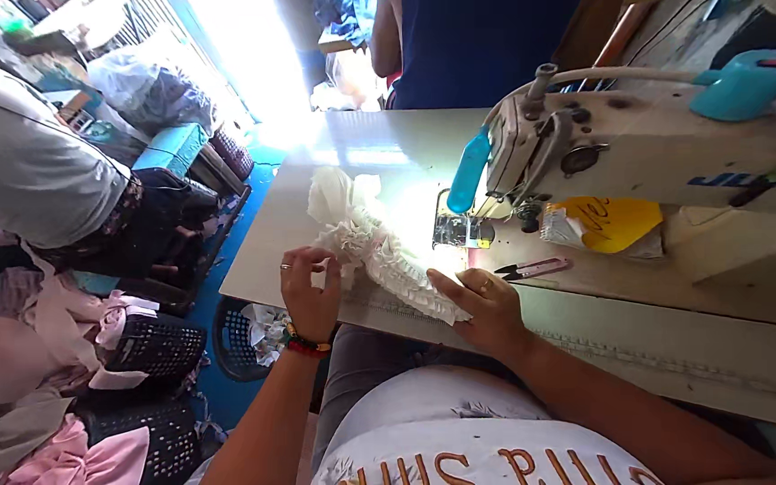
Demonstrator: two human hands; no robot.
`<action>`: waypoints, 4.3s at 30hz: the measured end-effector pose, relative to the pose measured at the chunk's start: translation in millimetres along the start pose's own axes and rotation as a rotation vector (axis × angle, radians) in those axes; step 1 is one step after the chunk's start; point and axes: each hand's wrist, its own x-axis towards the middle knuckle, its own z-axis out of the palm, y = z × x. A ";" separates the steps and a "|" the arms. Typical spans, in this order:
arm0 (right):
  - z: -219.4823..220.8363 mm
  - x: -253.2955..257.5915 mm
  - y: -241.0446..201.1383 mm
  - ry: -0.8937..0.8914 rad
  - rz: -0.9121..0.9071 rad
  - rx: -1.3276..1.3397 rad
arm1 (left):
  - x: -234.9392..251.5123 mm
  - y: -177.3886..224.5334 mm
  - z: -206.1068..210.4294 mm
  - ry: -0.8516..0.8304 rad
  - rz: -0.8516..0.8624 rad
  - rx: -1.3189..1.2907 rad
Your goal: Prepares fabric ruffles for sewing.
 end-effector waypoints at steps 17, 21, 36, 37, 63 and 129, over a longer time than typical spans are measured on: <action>-25.4 -17.6 -33.8 -0.186 -0.347 -0.266 | 22.9 2.7 63.7 -0.544 0.097 -0.143; -25.1 -3.0 -45.5 -0.288 -0.382 -0.333 | 33.1 1.8 63.4 -0.557 0.189 0.021; -59.9 -6.0 -12.8 -0.375 -0.482 -0.214 | 24.6 2.7 28.4 -0.534 -0.159 -0.529; -62.7 -9.3 -6.2 -0.362 -0.485 -0.207 | 26.3 2.4 25.5 -0.622 -0.284 -0.712; -81.1 -49.4 20.5 -0.315 0.442 0.836 | -37.8 38.9 43.4 -0.242 -0.226 -0.461; 9.8 78.7 -9.2 -0.402 0.666 0.154 | -5.2 -178.4 -133.9 -0.159 -0.321 0.092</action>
